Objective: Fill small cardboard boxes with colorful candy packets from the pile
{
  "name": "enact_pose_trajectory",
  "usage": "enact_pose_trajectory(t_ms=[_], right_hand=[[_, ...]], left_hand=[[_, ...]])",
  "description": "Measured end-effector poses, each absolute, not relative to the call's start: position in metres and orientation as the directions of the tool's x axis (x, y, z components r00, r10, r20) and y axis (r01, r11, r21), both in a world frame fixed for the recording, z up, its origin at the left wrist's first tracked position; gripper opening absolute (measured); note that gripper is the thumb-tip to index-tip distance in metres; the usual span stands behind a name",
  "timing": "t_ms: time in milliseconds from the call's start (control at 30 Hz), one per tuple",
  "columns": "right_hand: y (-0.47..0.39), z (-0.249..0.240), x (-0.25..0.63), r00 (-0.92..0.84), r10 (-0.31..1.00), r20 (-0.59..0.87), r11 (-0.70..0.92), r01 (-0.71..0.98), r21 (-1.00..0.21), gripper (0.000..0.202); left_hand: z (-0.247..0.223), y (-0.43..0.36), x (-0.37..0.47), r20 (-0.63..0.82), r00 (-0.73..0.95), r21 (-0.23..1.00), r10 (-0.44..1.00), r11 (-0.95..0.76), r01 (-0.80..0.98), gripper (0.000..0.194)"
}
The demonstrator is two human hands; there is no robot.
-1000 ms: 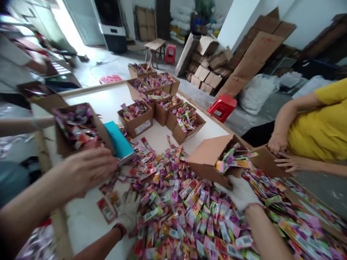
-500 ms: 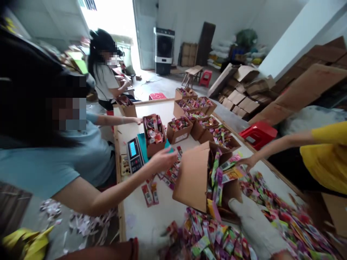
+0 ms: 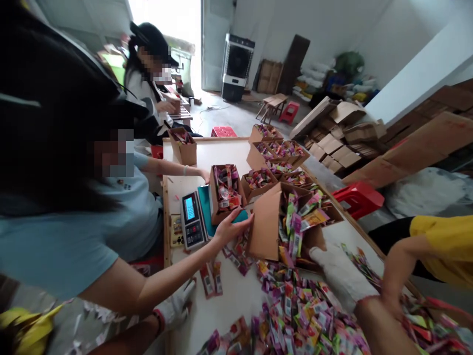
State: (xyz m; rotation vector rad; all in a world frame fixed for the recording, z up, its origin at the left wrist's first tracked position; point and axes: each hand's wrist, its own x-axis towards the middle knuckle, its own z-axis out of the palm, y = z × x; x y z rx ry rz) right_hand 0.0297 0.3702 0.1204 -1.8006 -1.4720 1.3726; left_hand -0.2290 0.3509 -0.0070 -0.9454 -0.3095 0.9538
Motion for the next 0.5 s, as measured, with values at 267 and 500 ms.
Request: enact_pose_trajectory(t_ms=[267, 500], right_hand=[[0.393, 0.130, 0.016, -0.098, 0.886, -0.453, -0.332, 0.546, -0.769, 0.034], [0.419, 0.125, -0.048, -0.240, 0.827, -0.509, -0.272, 0.621, -0.735, 0.049]], left_hand=[[-0.003, 0.404, -0.270, 0.052, 0.587, -0.999, 0.808, 0.052, 0.017, 0.055], [-0.055, 0.342, -0.247, -0.513, 0.250, 0.749, 0.821, 0.571, -0.336, 0.046]])
